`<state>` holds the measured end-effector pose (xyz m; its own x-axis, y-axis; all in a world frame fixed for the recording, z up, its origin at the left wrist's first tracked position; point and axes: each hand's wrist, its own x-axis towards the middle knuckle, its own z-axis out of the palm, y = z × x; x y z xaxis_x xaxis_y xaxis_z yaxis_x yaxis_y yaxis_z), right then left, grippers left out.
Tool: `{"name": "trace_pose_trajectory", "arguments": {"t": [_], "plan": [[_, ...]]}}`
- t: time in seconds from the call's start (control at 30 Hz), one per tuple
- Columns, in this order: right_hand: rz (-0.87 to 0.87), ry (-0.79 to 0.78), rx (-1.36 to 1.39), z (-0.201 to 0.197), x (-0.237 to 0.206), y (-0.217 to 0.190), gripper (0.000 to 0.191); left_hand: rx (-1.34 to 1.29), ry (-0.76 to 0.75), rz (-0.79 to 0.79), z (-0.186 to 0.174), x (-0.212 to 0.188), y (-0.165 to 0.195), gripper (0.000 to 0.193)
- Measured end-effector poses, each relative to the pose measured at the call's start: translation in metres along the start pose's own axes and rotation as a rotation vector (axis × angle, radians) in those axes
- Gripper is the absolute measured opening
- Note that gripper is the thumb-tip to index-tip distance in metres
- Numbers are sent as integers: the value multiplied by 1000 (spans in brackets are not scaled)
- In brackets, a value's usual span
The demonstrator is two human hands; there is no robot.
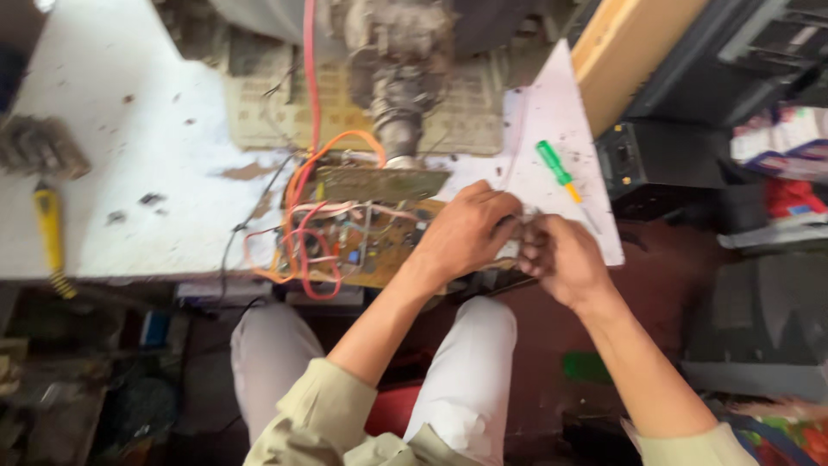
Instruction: The person repairs a circuit board at a cluttered workbench. They strip and twist a wire by hand, solder a connection onto the board with a soldering iron, wrap the joint with red electrical tape, then lift the board and inspect it with a magnifying glass before rummaging in a toolbox for a small tool.
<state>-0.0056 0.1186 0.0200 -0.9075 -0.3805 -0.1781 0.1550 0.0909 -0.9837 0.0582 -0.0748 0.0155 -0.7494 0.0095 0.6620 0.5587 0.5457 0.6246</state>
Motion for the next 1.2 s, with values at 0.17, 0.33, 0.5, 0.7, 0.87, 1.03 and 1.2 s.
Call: {"name": "trace_pose_trajectory", "arguments": {"t": [0.17, 0.33, 0.5, 0.7, 0.87, 1.03, 1.2], "plan": [[-1008, 142, -1104, 21, -28, -23, 16, -17, 18, -21, 0, -5, -7, 15], [-1086, 101, -1108, 25, -24, -20, 9, -4, 18, -19, 1, -5, -9, 18], [-148, 0, -118, 1, -2, 0, 14, -26, -18, -21, 3, 4, -9, 14], [76, -109, 73, -29, 23, 1, 26, -51, -31, -135, 13, 12, -3, 32], [-192, 106, -1084, -58, 20, -15, 36, -226, -79, -315, 21, 17, -8, 19], [-232, 64, -1215, -64, 1, 1, 68, -587, -129, -423, 28, 17, -17, 25], [-143, 162, -1289, -66, 4, 19, 65, -728, -176, -431, 29, 15, -19, 39]]}}
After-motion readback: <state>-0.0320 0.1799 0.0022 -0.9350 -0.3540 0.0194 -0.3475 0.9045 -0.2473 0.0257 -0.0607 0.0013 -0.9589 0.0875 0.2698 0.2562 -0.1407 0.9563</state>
